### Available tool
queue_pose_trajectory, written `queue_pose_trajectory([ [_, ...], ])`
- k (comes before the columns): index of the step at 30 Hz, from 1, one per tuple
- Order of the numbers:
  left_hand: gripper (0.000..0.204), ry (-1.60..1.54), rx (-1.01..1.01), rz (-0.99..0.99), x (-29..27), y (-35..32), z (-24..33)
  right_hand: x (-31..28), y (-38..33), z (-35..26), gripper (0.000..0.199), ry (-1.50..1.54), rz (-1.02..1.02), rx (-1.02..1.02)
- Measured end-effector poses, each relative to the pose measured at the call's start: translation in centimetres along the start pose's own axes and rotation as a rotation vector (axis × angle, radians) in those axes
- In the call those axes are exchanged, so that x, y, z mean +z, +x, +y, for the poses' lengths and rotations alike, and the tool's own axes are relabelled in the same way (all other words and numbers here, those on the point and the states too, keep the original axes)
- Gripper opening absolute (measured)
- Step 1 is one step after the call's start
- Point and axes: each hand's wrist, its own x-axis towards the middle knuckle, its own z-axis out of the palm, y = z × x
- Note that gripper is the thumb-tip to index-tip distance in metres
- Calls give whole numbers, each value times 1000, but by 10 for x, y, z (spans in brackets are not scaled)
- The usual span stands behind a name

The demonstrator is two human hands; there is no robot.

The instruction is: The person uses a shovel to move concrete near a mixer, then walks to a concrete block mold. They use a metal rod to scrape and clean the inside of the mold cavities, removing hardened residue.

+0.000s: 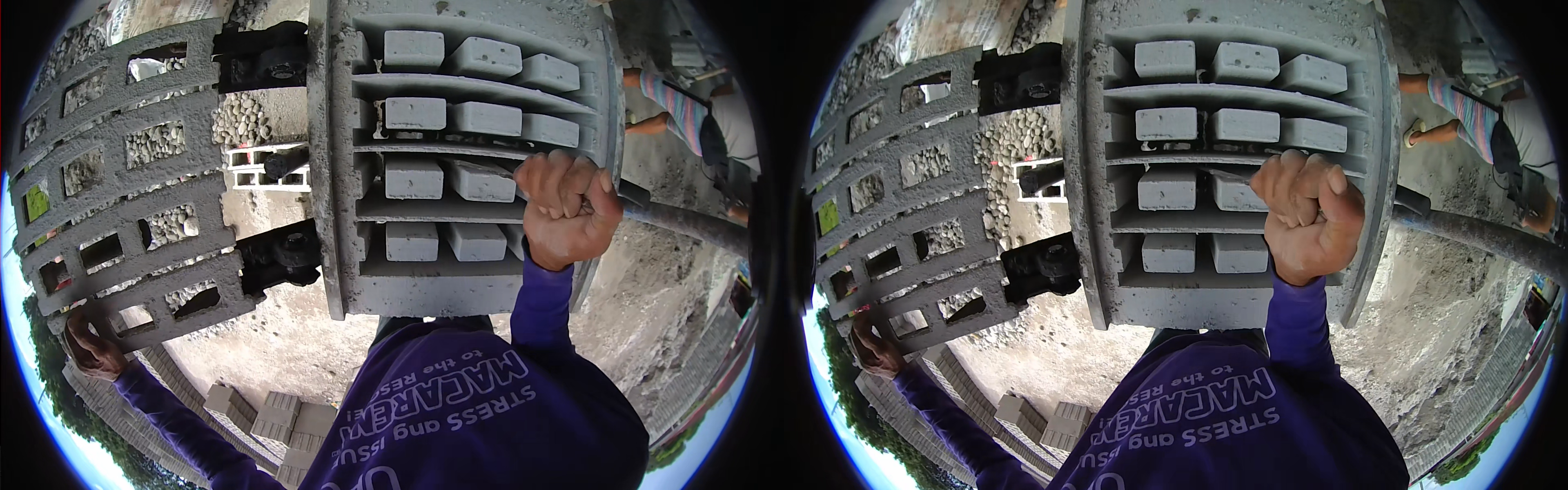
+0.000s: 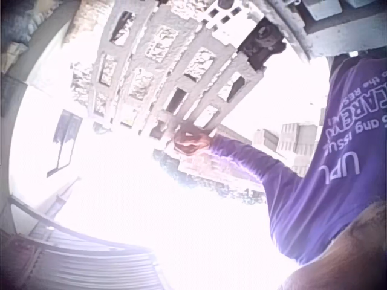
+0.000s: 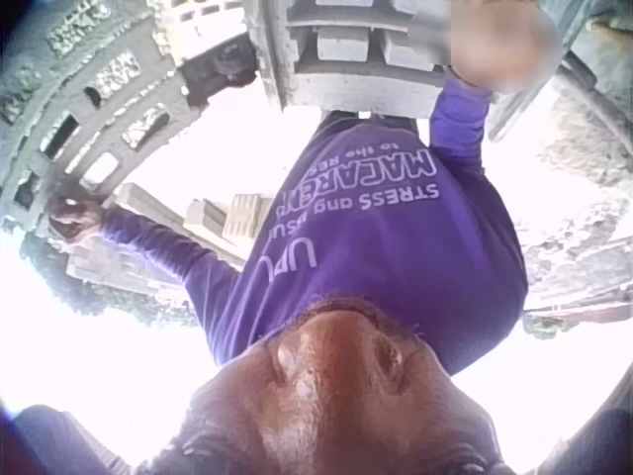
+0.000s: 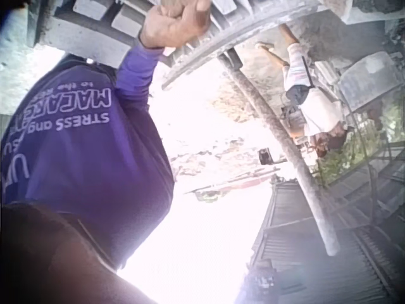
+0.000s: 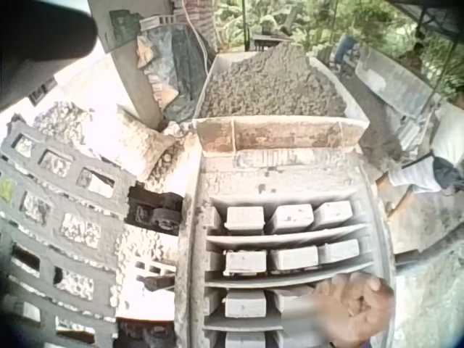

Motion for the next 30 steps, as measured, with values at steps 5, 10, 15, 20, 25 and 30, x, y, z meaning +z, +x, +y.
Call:
queue_pose_trajectory([
  [5,30,-60,-191,-62,5,8,9,-7,8,59,46,24,115,65],
  [10,13,-18,26,5,7,8,-9,-11,-5,48,43,-65,193,32],
  [15,25,-14,71,27,10,1,-2,-36,28,-124,50,-111,-68,50],
  [20,33,-244,-288,-65,16,-8,-18,-46,13,-161,49,-238,-163,-44],
  [25,15,-30,22,-20,18,-2,-19,-97,-23,-48,43,-175,142,-150],
  [30,19,-107,-45,-27,17,0,-21,-85,-20,-19,40,-281,217,-58],
])
